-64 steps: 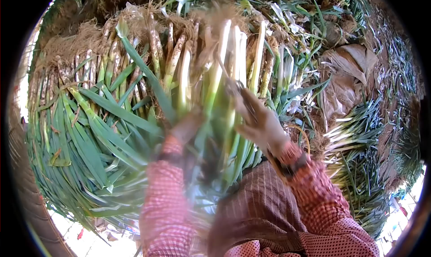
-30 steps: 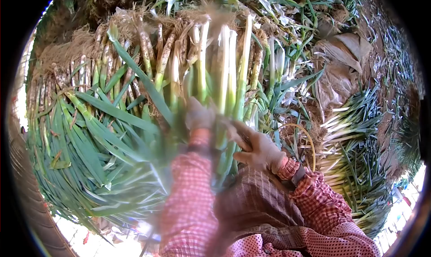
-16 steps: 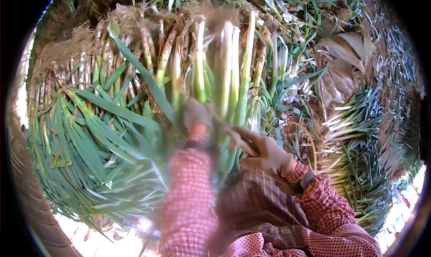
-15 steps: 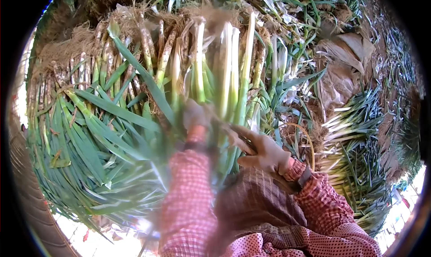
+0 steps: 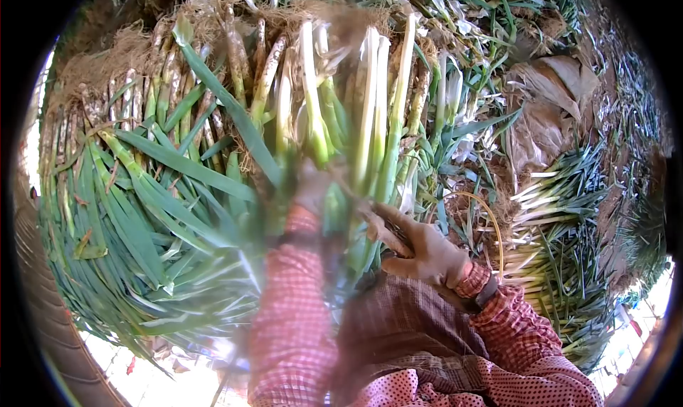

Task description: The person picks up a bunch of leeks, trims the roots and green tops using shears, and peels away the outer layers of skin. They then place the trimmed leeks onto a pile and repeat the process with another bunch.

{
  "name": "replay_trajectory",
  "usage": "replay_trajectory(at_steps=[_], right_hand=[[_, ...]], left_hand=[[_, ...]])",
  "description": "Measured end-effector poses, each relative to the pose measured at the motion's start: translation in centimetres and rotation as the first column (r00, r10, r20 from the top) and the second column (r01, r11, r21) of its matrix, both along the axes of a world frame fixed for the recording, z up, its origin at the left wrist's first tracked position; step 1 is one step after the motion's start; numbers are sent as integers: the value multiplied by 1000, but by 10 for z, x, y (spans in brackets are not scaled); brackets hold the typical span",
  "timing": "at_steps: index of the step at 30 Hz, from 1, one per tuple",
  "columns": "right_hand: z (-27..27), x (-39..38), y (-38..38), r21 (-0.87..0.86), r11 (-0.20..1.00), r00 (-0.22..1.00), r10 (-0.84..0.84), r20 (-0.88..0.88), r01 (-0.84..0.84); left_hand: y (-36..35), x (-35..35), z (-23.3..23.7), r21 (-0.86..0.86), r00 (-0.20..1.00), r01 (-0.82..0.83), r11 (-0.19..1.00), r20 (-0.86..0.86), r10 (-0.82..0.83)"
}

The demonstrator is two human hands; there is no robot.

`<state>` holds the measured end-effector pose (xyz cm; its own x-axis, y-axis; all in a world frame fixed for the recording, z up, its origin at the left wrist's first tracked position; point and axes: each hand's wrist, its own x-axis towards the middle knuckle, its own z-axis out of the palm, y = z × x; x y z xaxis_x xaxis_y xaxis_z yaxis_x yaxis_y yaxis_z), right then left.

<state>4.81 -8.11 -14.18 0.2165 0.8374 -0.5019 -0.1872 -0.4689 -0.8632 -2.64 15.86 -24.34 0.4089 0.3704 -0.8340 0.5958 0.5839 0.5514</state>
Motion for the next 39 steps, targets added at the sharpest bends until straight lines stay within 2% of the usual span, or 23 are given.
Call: replay_trajectory(at_steps=[3, 5, 6, 9, 13, 15, 17, 19, 20, 21, 22, 23, 24, 26, 27, 28, 29, 31, 32, 33, 35, 37, 39], right_hand=[[-1, -5, 8, -46, 999, 999, -21, 30, 22], [-2, -3, 19, -130, 991, 999, -32, -6, 31], [-13, -10, 26, 16, 988, 981, -151, 118, 150], [-31, 11, 60, -124, 988, 990, -80, 115, 94], [-49, 43, 113, -28, 978, 942, -191, 277, 206], [-38, 49, 113, -81, 982, 980, -162, 115, 172], [1, 42, 88, -114, 986, 991, -127, -42, 122], [6, 21, 53, 8, 999, 993, -36, 109, 36], [14, 24, 45, -22, 996, 996, -85, -10, 84], [22, 27, 42, -53, 990, 982, -138, -126, 132], [19, 27, 44, -21, 954, 948, -299, -105, 298], [13, 29, 47, 18, 890, 887, -453, -88, 457], [3, 34, 46, 87, 908, 902, -418, 111, 410], [0, 39, 47, 108, 962, 950, -266, 165, 251], [3, 44, 48, 110, 979, 962, -189, 198, 170], [8, 51, 48, -61, 969, 968, -234, 91, 240], [16, 58, 50, -232, 929, 954, -298, -9, 288], [-19, 58, 37, 17, 914, 882, -395, 256, 404], [-24, 62, 31, 3, 913, 900, -402, 168, 407], [-28, 69, 36, -45, 902, 896, -419, 149, 429], [-42, 85, 49, -136, 878, 888, -448, 107, 460], [-48, 95, 60, -11, 914, 817, -358, 453, 406], [-21, 95, 68, -250, 947, 974, -167, 153, 201]], left_hand=[[-4, 7, 16, 2, 1000, -8, 1000, -15, 8], [11, -23, -46, 105, 987, 159, 982, -8, -159], [14, -30, -64, 122, 987, 156, 980, 27, -161], [35, -53, -126, 228, 966, 243, 943, 35, -258], [41, -48, -92, 308, 904, 413, 857, -21, -428], [39, -43, -62, 320, 896, 407, 856, 42, -442], [41, -23, 11, 160, 944, 327, 932, -6, -330], [40, -1, 78, -6, 981, 178, 984, -75, -178], [39, 7, 96, -40, 986, 146, 988, -80, -149], [35, 6, 91, -60, 985, 170, 984, -23, -171], [30, 3, 80, -77, 981, 195, 978, 34, -193], [21, 2, 56, 63, 963, 263, 963, 45, -266], [11, 1, 32, 206, 942, 321, 924, 33, -335], [-10, 8, 2, 487, 864, 453, 747, -30, -503], [-22, 13, 0, 531, 855, 424, 733, 31, -517], [-35, 17, -1, 573, 842, 393, 719, 90, -532], [-40, 18, -1, 539, 866, 392, 746, 57, -496], [-45, 19, -12, 535, 912, 339, 774, 15, -410], [-49, 14, -29, 562, 934, 289, 775, 13, -357], [-55, -7, -92, 638, 956, 189, 746, 54, -288], [-58, -15, -120, 681, 982, 127, 722, 18, -189], [-53, -6, -102, 684, 974, 225, 694, -133, -184], [-52, -2, -93, 719, 937, 349, 601, -270, -221]])
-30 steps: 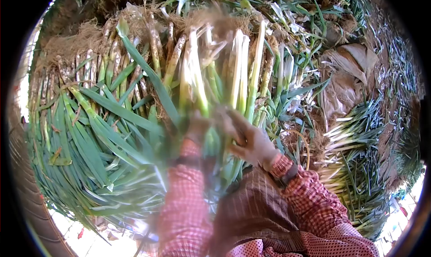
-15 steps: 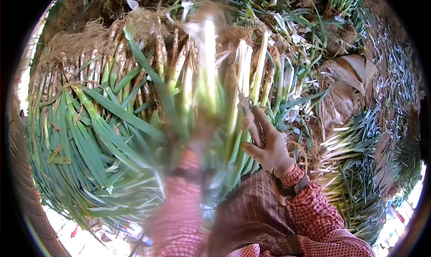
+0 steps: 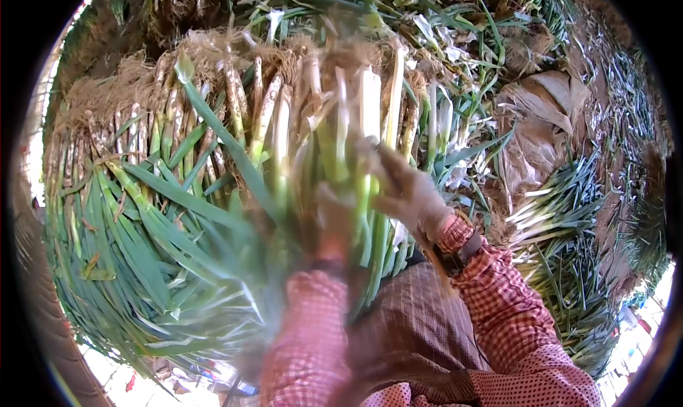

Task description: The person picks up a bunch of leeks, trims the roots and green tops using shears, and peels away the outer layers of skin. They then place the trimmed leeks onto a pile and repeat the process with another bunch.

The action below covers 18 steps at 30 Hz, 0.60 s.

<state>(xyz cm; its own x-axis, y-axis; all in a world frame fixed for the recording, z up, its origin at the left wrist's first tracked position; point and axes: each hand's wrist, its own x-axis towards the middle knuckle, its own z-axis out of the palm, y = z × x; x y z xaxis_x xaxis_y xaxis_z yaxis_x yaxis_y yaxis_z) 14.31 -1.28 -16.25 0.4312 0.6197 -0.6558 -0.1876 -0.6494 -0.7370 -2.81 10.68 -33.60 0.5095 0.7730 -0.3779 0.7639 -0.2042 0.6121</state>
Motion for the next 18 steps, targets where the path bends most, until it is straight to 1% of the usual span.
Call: replay_trajectory(at_steps=[1, 2, 3, 4, 5, 7, 8, 9, 11, 12, 14, 15, 16, 18], right_hand=[[10, -3, -1, -46, 986, 987, 162, -6, -162], [21, -6, -1, -78, 943, 946, 324, -13, -324], [12, -13, -6, -78, 930, 927, 366, 80, -360], [7, -17, -6, -80, 915, 900, 402, 169, -394], [2, -15, -4, -107, 916, 909, 397, 123, -386], [0, -6, 12, -165, 915, 926, 378, 22, -369], [-5, -3, 18, -173, 918, 925, 373, 70, -357], [-12, 0, 24, -182, 920, 921, 371, 118, -347], [-39, 1, 29, -180, 933, 905, 349, 243, -312], [-36, 2, 24, -189, 937, 924, 329, 194, -294], [-17, 5, 16, -206, 944, 953, 284, 102, -259], [-13, 5, 9, -214, 937, 936, 312, 163, -275], [-10, 3, 2, -210, 935, 927, 326, 185, -287], [-2, 7, -8, -202, 932, 905, 346, 247, -301]], left_hand=[[4, 16, 44, 54, 989, 137, 989, -69, -133], [11, 29, 69, 102, 956, 273, 957, -140, -258], [17, 37, 65, 21, 960, 175, 984, -226, -165], [25, 40, 69, -9, 939, 242, 970, -250, -237], [34, 42, 74, -43, 911, 309, 950, -272, -309], [54, 50, 83, -136, 868, 346, 928, -329, -372], [64, 54, 88, -183, 843, 362, 914, -354, -405], [77, 59, 85, -250, 849, 339, 907, -333, -409], [95, 79, 86, -217, 790, 469, 856, -331, -517], [99, 95, 102, -118, 708, 612, 782, -360, -608], [106, 125, 133, -350, 675, 445, 824, -474, -565], [111, 136, 147, -342, 611, 543, 767, -466, -640], [116, 144, 160, -332, 537, 635, 698, -461, -707], [124, 160, 175, -253, 425, 738, 626, -546, -722]])
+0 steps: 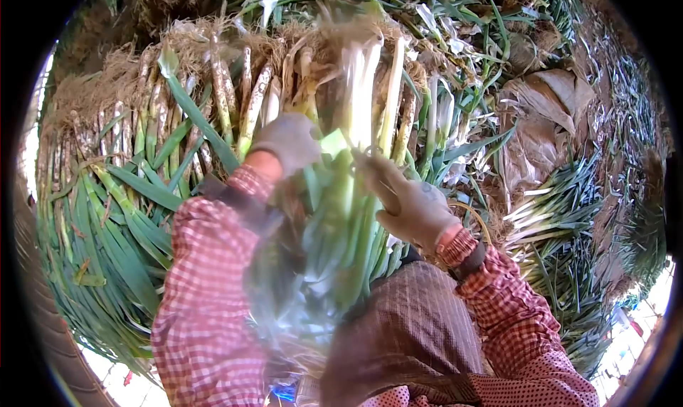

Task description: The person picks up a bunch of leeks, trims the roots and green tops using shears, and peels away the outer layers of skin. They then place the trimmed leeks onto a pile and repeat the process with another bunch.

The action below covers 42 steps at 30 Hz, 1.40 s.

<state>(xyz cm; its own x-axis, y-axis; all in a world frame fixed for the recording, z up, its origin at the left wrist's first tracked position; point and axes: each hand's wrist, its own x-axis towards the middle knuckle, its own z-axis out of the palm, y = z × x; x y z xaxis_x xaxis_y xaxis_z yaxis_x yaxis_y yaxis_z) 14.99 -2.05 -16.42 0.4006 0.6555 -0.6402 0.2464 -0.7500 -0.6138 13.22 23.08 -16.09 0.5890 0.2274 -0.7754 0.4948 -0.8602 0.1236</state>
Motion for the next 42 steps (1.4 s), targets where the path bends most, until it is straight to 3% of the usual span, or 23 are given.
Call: replay_trajectory(at_steps=[2, 4, 5, 6, 8, 9, 10, 12, 13, 14, 15, 18, 21, 25, 27, 28, 29, 32, 34, 36, 37, 40, 42], right_hand=[[7, 5, -6, 73, 997, 998, -11, 69, 6], [4, -1, -13, 148, 988, 988, -63, 138, 42], [-6, 3, -15, 177, 982, 988, -94, 121, 71], [-8, 4, -15, 237, 966, 974, -144, 173, 101], [3, 18, 1, 13, 998, 998, -67, -14, 67], [4, 18, 9, -30, 999, 995, -18, -99, 15], [6, 16, 13, -70, 997, 982, 18, -187, -31], [-11, -14, -3, 29, 999, 1000, 19, -6, -19], [10, -14, 5, -69, 995, 988, 66, -140, -76], [31, -12, 15, -156, 978, 960, 94, -265, -139], [22, -21, 10, -29, 993, 963, 104, -250, -115], [-3, -26, 25, -54, 991, 979, 107, -175, -119], [-22, -24, 36, -42, 999, 981, 9, -194, -18], [-12, -18, 20, -32, 994, 970, -110, -215, 105], [-8, -38, -5, 127, 987, 990, -90, -106, 103], [7, -40, -9, 42, 994, 960, -86, -267, 101], [7, -48, -20, 100, 990, 974, -79, -212, 102], [-20, -54, -39, 324, 928, 983, -170, -63, 182], [-11, -49, -29, 328, 931, 987, -154, -45, 161], [15, -50, -22, 143, 989, 993, -8, -117, 25], [2, -59, -22, 224, 969, 994, -89, -61, 101], [-12, -37, 1, 77, 973, 971, -208, -114, 218], [-35, -16, 21, 101, 961, 964, -249, -94, 258]], left_hand=[[7, 16, 14, 113, 989, 148, 983, -4, -149], [9, 43, 43, 233, 866, 432, 872, 163, -473], [17, 54, 41, 440, 739, 501, 745, 231, -633], [42, 80, 29, 540, 736, 465, 702, 205, -645], [77, 104, 37, 712, 551, -147, 687, 636, -540], [102, 97, 36, 399, 366, -342, 851, 890, -270], [94, 89, 39, 230, 283, -506, 831, 955, -92], [93, 66, -20, 218, 447, -677, 703, 881, 157], [43, 41, 3, -179, 491, -660, 730, 633, 599], [38, 7, -54, -187, 545, -589, 786, 626, 558], [15, -20, -87, -137, 580, -614, 777, 590, 562], [-20, -88, -161, -182, 528, -646, 741, 596, 606], [-15, -83, -164, -313, 378, -826, 469, 310, 872], [-15, -93, -192, -489, 369, -708, 510, 360, 857], [-34, -84, -157, -263, 611, -628, 732, 416, 674], [-41, -79, -138, -146, 717, -556, 819, 413, 561], [-40, -78, -130, -338, 684, -598, 727, 258, 683], [-58, -92, -139, -401, 548, -650, 645, 340, 764], [-73, -75, -81, -329, 559, -696, 638, 309, 769], [-68, -82, -115, -369, 525, -732, 572, 229, 820], [-68, -85, -128, -392, 525, -724, 568, 221, 822], [-69, -88, -151, -362, 549, -700, 615, 277, 788], [-78, -91, -161, -199, 602, -684, 702, 389, 697]])
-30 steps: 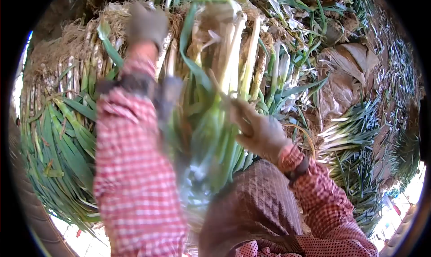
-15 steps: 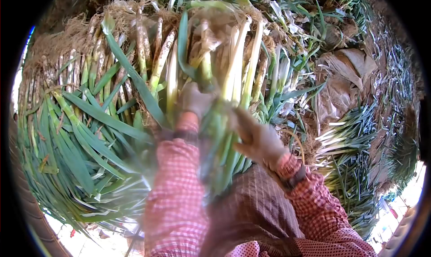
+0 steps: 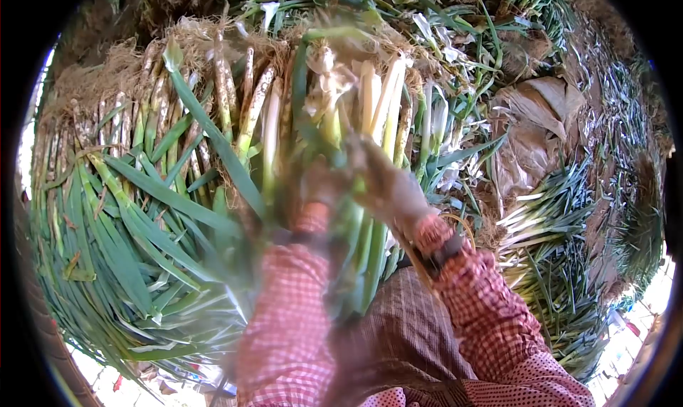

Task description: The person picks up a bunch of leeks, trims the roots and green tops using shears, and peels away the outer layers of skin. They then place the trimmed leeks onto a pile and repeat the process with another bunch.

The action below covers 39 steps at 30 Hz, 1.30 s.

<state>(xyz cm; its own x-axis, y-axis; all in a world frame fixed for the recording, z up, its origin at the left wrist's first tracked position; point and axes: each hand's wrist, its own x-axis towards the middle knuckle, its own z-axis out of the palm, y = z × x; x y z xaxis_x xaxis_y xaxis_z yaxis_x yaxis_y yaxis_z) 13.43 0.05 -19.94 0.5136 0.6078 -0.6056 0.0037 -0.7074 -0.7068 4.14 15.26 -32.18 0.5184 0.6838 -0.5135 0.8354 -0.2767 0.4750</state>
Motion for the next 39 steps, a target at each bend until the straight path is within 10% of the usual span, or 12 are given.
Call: replay_trajectory(at_steps=[8, 13, 15, 17, 20, 23, 27, 30, 32, 33, 36, 39], right_hand=[[-12, 2, -20, 242, 962, 965, -173, 199, 122], [-10, 4, -14, 351, 912, 959, -265, 104, 214], [-15, -7, -27, 344, 915, 950, -275, 146, 212], [-31, -22, -47, 336, 921, 937, -278, 210, 198], [-39, -36, -68, 379, 742, 818, -570, -78, 553], [7, -33, -74, 172, 933, 945, -293, -147, 317], [8, -79, -86, 257, 965, 998, -52, -39, 61], [-16, -104, -88, 313, 948, 999, -47, -20, 50], [-14, -104, -84, 287, 955, 996, -54, -72, 73], [-10, -100, -79, 268, 960, 993, -57, -107, 84], [-7, -78, -59, 224, 953, 962, -151, -227, 202], [-27, -62, -50, 281, 894, 930, -293, -224, 349]], left_hand=[[-8, 0, 0, -284, 964, 265, 922, 60, -259], [-12, -6, -15, -145, 949, 67, 987, 314, -18], [7, -7, 10, -830, 551, -359, 428, 181, 814], [34, -1, 30, -918, 27, -391, -71, -89, 996], [85, 20, 7, -958, 47, -262, 114, 105, 993], [64, 86, 99, -802, 297, -318, 506, 423, 856], [92, 165, 175, -321, 717, 203, 925, 692, 82], [122, 187, 207, 379, 669, 678, 630, 38, -742], [131, 172, 185, -137, 965, 145, 980, 240, -109], [146, 153, 150, -407, 948, -161, 899, 188, 255], [87, 65, 64, -50, 979, 142, 989, 154, -133], [30, 18, 20, -183, 935, 314, 932, -115, -337]])
